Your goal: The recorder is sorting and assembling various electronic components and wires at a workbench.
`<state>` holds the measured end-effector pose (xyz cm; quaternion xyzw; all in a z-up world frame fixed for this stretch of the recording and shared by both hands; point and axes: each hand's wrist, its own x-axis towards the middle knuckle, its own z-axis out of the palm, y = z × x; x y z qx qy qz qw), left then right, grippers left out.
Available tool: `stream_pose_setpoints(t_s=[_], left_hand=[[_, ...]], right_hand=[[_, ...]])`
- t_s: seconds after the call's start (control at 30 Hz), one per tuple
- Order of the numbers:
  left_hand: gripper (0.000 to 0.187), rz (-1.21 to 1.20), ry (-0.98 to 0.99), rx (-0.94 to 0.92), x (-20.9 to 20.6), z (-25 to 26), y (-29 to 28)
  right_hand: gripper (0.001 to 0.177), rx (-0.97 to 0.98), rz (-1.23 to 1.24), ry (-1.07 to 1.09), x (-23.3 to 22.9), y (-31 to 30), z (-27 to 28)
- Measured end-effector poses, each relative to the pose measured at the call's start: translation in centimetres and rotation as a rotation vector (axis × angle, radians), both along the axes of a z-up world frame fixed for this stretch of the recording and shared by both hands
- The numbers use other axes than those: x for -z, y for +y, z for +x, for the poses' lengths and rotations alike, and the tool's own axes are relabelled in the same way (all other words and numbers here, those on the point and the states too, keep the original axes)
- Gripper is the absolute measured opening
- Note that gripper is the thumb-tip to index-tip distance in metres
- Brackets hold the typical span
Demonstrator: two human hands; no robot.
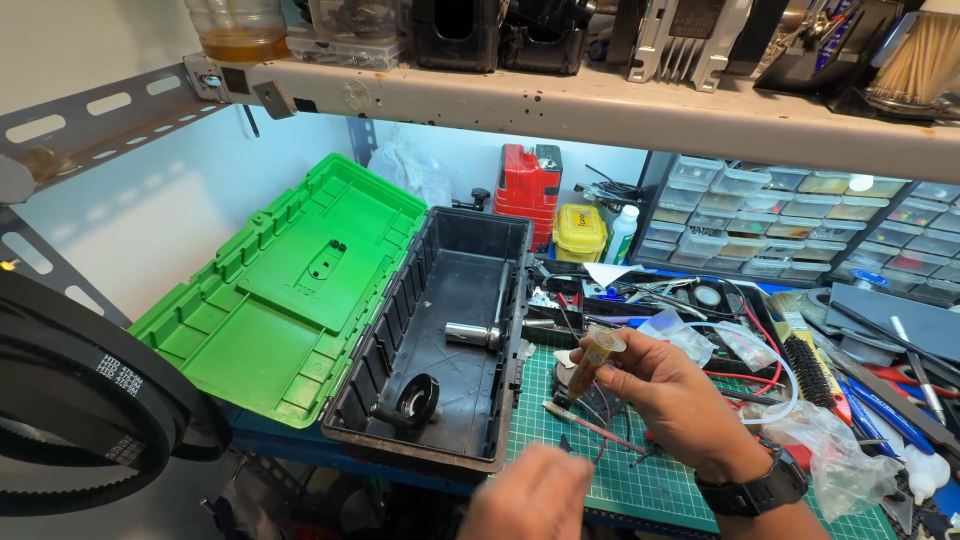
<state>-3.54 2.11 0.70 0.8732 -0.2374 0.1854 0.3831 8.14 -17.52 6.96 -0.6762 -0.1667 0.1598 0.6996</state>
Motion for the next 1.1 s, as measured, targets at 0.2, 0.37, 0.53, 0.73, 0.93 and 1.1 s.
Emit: stream_pose_setpoints(t_s=[0.2,0.37,0.53,0.73,0.93,1.1], left_hand=[[0.016,-0.379,0.088,-0.103,-11.4,3.3,3.0],[0.036,-0.567,0.393,0.061,-11.3,5.6,3.4],[0.033,-0.744,0.480,0.195,-10.1,5.7,2.8],[0.026,-0.854,0.452,0.083,-9.3,7.4,4.4],[0.027,-0.465,0.434,-0.206,-10.7,9.2,10.3],[0.033,0.053,0.570,-0.375,-10.7,9.4,9.8]], right_hand=[[0.038,0.059,0.118,-0.008,-0.8,0.9,-0.8],[0.031,0.135,0.075,-0.269,-0.6,2.2,-1.6],[0.030,0.276,-0.063,-0.530,-0.7,4.0,-3.3],[0.028,0.405,-0.333,-0.656,-3.3,4.8,-6.2],[0.024,0.482,-0.274,-0.458,0.8,-2.5,-6.8],[0.025,0.716,-0.313,-0.126,5.1,-8.4,-7.9]])
